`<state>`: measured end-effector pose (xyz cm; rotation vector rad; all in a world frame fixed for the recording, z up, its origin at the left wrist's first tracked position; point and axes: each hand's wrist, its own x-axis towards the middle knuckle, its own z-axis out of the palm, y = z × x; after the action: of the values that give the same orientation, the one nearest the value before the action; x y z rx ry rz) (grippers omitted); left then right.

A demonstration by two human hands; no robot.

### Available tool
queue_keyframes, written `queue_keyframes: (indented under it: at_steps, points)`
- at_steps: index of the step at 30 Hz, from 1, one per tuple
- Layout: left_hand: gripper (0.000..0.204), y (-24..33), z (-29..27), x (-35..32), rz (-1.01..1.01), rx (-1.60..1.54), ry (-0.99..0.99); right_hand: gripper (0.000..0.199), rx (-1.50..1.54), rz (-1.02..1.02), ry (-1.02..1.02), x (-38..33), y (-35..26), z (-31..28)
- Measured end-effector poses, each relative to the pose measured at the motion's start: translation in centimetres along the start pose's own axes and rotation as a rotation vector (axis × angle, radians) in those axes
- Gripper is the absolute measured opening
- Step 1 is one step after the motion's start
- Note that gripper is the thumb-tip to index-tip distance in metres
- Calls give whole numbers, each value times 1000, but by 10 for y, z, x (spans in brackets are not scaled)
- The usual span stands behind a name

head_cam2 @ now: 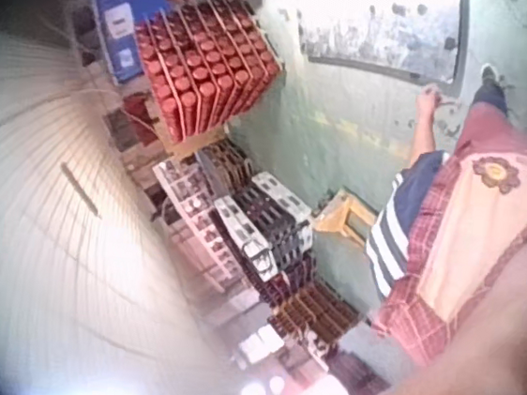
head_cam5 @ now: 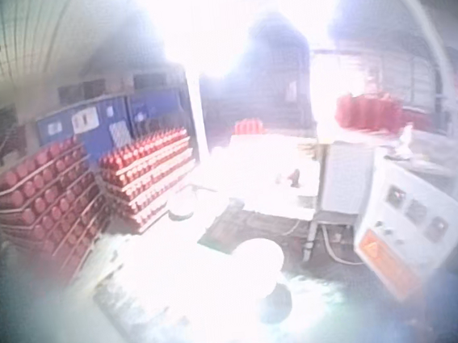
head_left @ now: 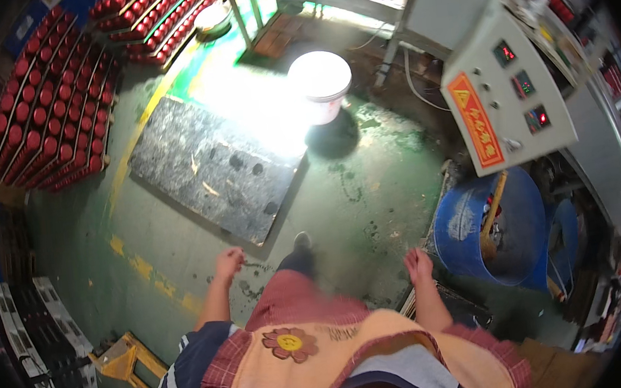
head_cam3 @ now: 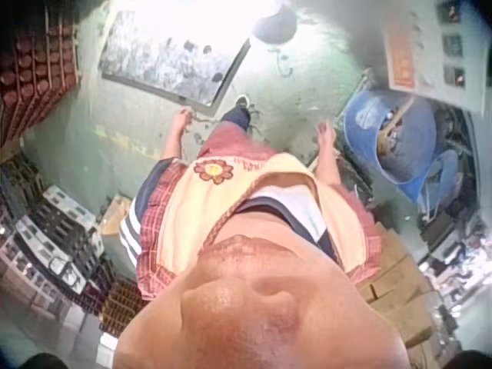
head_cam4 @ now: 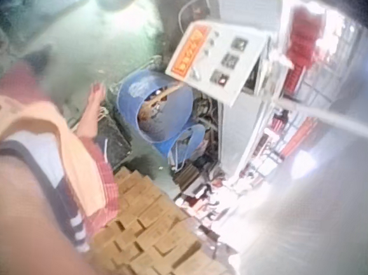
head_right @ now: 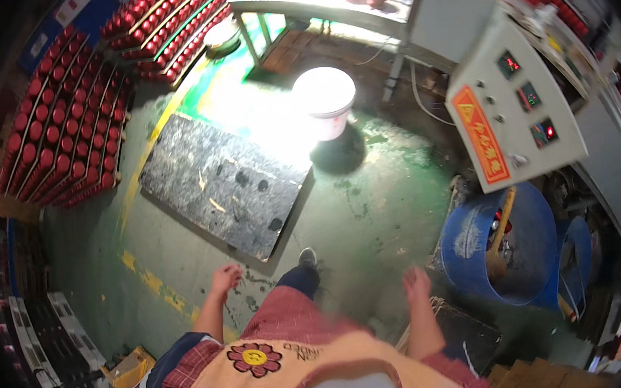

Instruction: The person picks red decorative ornaments from a tiered rack, wipes each with a cloth, and places them onto a metal tray. The person repeats this sequence, handling the ornaments one at a time and occasionally two at once, while standing in a warehouse-like area.

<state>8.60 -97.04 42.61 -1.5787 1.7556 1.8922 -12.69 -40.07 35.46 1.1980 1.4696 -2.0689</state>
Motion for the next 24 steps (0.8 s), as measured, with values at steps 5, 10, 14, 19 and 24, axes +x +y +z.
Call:
queue_keyframes:
  at_steps: [5,10,14,19,24]
  points:
    - [24,116,-95,41,66,-113,152,29,-289,-118,-210,16,-95,254]
    - [27,229,-153,62,171,-152,199,34,-581,-277,-412,-1,-163,437]
    - [29,334,-219,102,270,-127,247,29,-671,-232,-403,28,-176,565]
    - [28,455,-309,155,369,-179,467,24,-826,-146,-482,85,-199,724]
    - [25,501,-336,157,146,-362,535,32,-860,-211,-638,58,-246,887]
